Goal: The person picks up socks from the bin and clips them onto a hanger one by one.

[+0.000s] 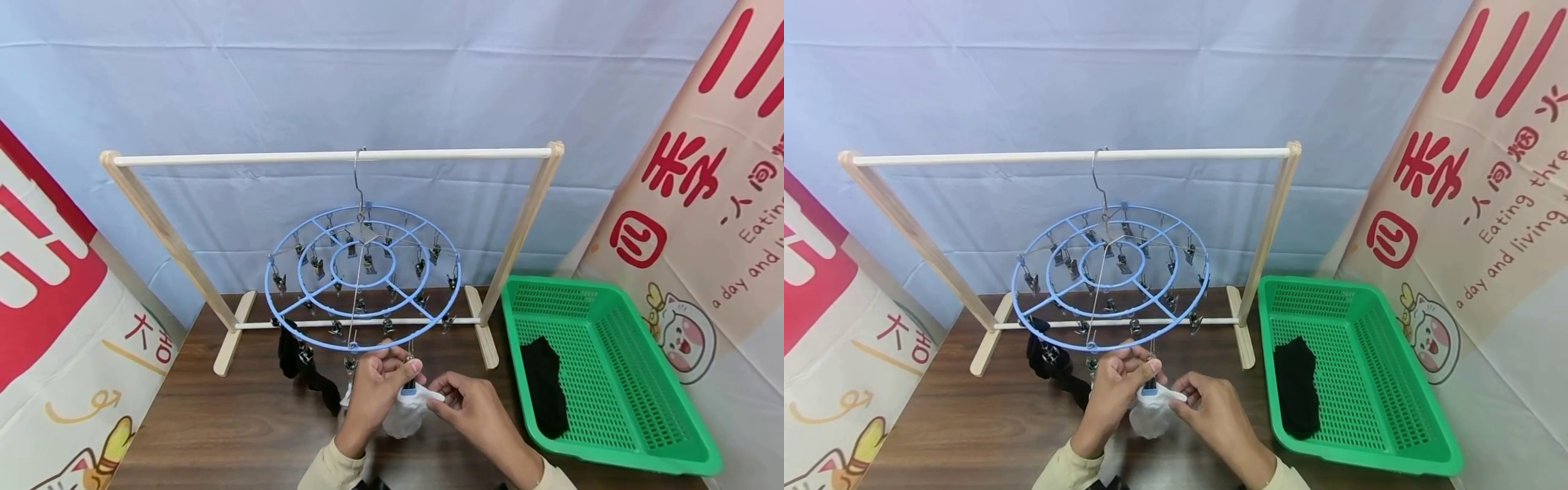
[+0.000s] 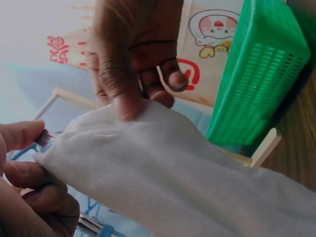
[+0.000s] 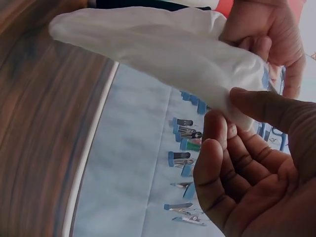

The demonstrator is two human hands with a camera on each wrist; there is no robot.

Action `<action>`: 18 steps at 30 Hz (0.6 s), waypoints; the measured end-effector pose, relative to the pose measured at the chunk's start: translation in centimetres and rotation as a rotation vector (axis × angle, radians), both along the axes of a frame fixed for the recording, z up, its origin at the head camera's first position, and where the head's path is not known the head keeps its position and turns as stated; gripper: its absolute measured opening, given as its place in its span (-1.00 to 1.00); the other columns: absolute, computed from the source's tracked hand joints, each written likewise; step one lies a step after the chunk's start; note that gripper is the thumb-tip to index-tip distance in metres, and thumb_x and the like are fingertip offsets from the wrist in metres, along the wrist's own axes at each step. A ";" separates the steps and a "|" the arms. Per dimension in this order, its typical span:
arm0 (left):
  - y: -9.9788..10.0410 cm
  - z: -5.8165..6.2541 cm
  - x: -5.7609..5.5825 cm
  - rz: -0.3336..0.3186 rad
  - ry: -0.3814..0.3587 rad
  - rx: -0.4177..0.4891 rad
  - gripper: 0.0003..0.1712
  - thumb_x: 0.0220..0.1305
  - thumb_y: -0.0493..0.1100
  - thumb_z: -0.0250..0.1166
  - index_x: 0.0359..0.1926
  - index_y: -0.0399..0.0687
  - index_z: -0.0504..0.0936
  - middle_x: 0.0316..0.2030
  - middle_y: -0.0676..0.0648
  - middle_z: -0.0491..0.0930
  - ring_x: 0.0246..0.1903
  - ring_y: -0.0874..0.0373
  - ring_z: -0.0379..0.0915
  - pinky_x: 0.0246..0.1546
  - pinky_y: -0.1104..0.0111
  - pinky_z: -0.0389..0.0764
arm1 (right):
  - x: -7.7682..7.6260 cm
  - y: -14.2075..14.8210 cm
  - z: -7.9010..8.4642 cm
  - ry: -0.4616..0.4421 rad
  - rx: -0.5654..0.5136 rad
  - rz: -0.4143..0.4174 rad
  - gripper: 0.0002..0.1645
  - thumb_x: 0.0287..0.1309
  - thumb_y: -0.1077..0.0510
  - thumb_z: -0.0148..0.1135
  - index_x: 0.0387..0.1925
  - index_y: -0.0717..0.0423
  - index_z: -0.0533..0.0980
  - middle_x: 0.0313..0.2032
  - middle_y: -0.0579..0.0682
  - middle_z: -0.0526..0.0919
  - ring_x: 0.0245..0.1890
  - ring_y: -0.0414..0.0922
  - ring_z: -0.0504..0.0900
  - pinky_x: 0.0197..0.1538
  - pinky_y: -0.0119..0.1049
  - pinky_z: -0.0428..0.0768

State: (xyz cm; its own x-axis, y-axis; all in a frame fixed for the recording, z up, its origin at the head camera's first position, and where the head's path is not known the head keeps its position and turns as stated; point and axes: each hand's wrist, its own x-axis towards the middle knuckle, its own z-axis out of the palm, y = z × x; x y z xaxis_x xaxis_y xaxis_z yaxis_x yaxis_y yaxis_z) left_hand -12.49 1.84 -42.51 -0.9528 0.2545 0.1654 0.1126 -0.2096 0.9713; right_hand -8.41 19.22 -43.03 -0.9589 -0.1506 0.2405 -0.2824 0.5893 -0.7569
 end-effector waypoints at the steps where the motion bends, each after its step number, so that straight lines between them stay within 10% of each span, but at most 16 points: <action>1: -0.1 0.1 0.1 -0.007 0.003 -0.017 -0.78 0.23 -0.27 0.33 -0.27 -0.39 0.52 -0.53 -0.28 0.62 -0.49 0.09 0.63 -0.31 0.39 0.55 | 0.0 0.1 -0.1 -0.011 -0.003 0.007 -0.79 -0.05 0.28 0.48 -0.43 -0.01 0.58 -0.55 -0.28 0.55 -0.56 -0.39 0.45 -0.50 -0.44 0.48; 18: -1.5 0.6 1.6 -0.014 0.106 -0.056 -0.81 0.32 -0.31 0.22 -0.26 -0.47 0.54 -0.64 -0.36 0.55 -0.64 0.22 0.55 -0.66 0.49 0.49 | 0.3 1.4 -0.7 0.012 0.029 0.021 -0.83 0.00 0.27 0.44 -0.44 -0.03 0.60 -0.55 -0.32 0.56 -0.55 -0.40 0.48 -0.49 -0.44 0.50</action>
State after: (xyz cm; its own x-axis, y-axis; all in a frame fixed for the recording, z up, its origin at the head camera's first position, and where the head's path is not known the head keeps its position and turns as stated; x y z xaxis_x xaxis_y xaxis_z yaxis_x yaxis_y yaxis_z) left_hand -10.92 0.33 -41.88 -0.9271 0.2796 0.2497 0.2123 -0.1572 0.9645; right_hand -8.06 20.58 -43.68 -0.9525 -0.1776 0.2473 -0.3039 0.6045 -0.7364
